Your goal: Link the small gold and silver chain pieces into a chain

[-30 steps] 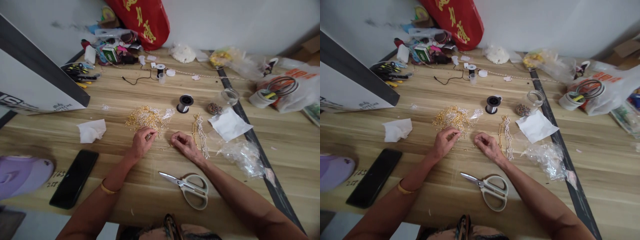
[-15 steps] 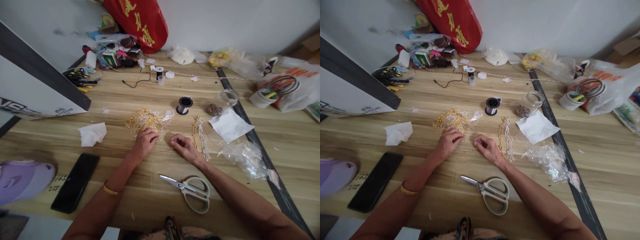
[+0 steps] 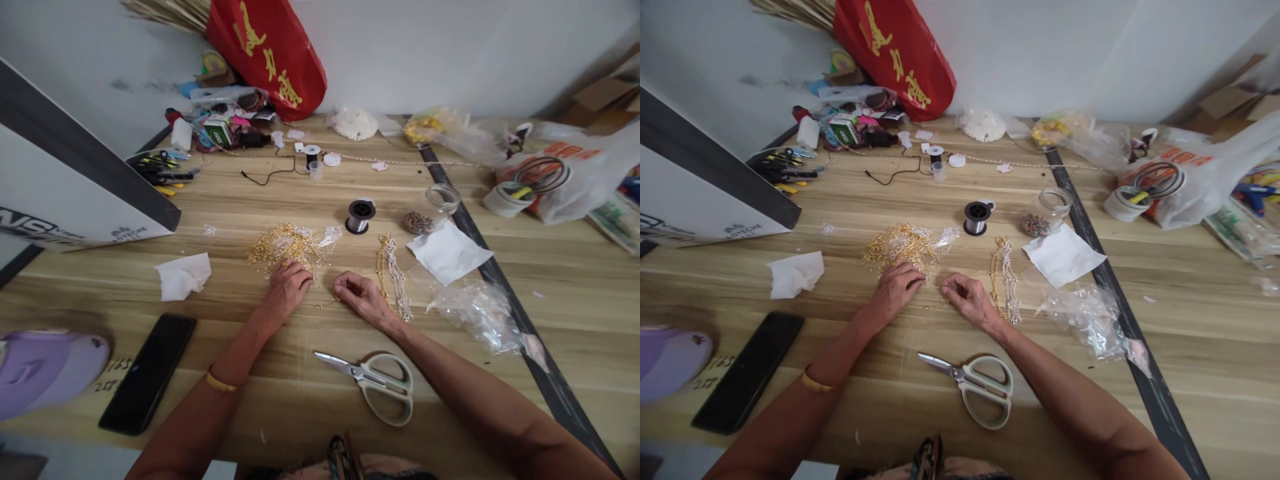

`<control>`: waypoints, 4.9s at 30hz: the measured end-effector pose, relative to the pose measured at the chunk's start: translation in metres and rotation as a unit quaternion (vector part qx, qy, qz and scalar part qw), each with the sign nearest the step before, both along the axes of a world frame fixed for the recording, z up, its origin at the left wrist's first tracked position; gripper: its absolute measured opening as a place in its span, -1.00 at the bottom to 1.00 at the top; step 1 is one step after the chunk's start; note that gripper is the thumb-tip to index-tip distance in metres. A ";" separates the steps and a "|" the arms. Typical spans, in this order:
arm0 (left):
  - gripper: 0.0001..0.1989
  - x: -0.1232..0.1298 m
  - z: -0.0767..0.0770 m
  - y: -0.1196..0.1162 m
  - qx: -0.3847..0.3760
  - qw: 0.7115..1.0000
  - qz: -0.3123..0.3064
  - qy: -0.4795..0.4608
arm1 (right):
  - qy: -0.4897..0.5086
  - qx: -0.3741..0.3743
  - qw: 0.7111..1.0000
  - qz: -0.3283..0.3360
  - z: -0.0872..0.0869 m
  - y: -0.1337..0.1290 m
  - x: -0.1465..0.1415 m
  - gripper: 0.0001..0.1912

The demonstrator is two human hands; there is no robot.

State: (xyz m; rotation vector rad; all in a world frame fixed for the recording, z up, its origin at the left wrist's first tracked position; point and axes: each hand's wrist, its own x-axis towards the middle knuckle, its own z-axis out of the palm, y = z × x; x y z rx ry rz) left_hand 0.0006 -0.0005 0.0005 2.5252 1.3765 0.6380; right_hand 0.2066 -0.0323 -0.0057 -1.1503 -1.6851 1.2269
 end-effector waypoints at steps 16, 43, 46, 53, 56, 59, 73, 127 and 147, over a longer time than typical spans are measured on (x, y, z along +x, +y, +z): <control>-0.90 -0.005 -0.002 0.000 0.013 1.000 0.021 -0.010 | 0.009 0.010 1.000 0.005 0.003 -0.001 0.000 -0.72; -0.89 -0.021 0.006 0.005 0.016 0.990 0.076 -0.116 | 0.011 -0.005 1.000 0.011 0.001 -0.001 0.001 -0.73; -0.89 -0.026 0.019 0.006 -0.006 0.973 0.108 -0.206 | 0.008 -0.002 1.000 0.012 0.001 -0.001 0.002 -0.75; -0.89 -0.036 0.034 0.011 -0.055 0.972 0.120 -0.196 | -0.003 -0.011 1.000 0.011 0.003 -0.001 0.002 -0.77; -0.91 -0.037 0.029 0.018 -0.051 0.984 0.098 -0.141 | -0.002 -0.012 1.000 0.011 0.003 -0.002 0.002 -0.76; -0.91 -0.034 0.022 0.023 -0.036 0.993 0.078 -0.078 | -0.003 -0.012 1.000 0.011 0.003 -0.001 0.001 -0.74; -0.88 -0.021 0.000 0.024 0.018 0.999 0.027 0.001 | 0.001 -0.022 1.000 0.014 0.001 0.000 0.002 -0.74; -0.92 -0.034 0.005 0.025 -0.010 0.996 -0.062 -0.068 | -0.010 -0.019 1.000 0.013 0.003 -0.001 0.001 -0.76; -0.74 -0.039 0.003 0.026 0.037 0.998 -0.022 -0.037 | -0.019 -0.016 1.000 0.009 0.003 -0.001 0.001 -0.72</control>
